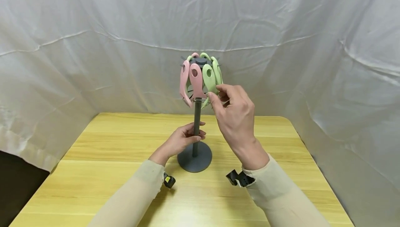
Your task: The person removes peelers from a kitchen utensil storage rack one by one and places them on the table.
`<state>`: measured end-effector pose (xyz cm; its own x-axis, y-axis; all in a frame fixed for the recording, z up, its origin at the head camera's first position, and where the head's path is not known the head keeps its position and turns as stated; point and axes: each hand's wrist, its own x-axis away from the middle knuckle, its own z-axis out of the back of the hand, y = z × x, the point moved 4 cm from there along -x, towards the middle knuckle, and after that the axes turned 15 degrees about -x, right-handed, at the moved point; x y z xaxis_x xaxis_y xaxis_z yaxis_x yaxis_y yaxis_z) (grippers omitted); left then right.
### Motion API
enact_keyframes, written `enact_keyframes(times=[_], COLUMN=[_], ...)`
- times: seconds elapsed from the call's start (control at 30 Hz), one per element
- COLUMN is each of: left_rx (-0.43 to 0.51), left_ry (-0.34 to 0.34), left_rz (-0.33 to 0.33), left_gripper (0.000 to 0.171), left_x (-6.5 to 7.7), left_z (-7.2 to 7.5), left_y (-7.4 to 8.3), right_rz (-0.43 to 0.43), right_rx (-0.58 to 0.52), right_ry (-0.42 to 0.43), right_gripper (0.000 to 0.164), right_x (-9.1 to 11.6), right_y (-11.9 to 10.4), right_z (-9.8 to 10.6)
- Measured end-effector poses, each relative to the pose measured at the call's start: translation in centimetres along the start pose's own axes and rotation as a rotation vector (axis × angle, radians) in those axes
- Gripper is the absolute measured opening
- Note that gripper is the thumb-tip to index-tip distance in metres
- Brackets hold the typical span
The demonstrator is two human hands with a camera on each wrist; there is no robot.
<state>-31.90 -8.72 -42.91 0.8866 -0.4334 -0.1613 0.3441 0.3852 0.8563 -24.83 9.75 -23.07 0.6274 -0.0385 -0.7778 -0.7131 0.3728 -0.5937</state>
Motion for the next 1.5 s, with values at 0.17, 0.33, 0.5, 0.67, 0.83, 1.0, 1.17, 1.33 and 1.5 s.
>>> enact_keyframes(times=[0.17, 0.33, 0.5, 0.67, 0.83, 1.0, 1.17, 1.33, 1.5], left_rx=[-0.002, -0.002, 0.0, 0.004, -0.001, 0.003, 0.001, 0.011, 0.017], left_ry=[0.002, 0.005, 0.007, 0.009, 0.008, -0.001, 0.003, 0.002, -0.002], left_rz=[-0.009, -0.002, 0.003, 0.003, 0.008, 0.008, 0.007, 0.01, 0.004], left_gripper=[0.05, 0.049, 0.049, 0.049, 0.048, 0.049, 0.048, 0.047, 0.047], left_x=[-0.24, -0.29, -0.28, -0.31, -0.31, -0.35, -0.3, -0.34, -0.39], left_z=[-0.13, -0.19, -0.19, -0.23, -0.29, -0.32, -0.29, -0.32, -0.34], left_y=[-0.08, -0.19, -0.22, -0.27, -0.33, -0.39, -0.3, -0.32, -0.33], right_rz=[-0.019, -0.034, -0.047, -0.051, -0.067, -0.079, -0.091, -0.12, -0.136], right_rx=[0.008, 0.017, 0.014, 0.024, 0.035, 0.064, 0.082, 0.063, 0.028], right_ry=[0.004, -0.001, 0.004, 0.008, 0.016, 0.011, -0.004, -0.007, -0.002], right_gripper=[0.024, 0.024, 0.024, 0.025, 0.026, 0.027, 0.028, 0.026, 0.023], right_x=[-0.14, -0.3, -0.41, -0.48, -0.53, -0.52, -0.63, -0.71, -0.78], right_y=[0.04, 0.06, 0.07, -0.02, -0.1, -0.07, 0.0, 0.16, 0.28], right_z=[-0.06, -0.25, -0.45, -0.57, -0.6, -0.63, -0.77, -0.84, -0.75])
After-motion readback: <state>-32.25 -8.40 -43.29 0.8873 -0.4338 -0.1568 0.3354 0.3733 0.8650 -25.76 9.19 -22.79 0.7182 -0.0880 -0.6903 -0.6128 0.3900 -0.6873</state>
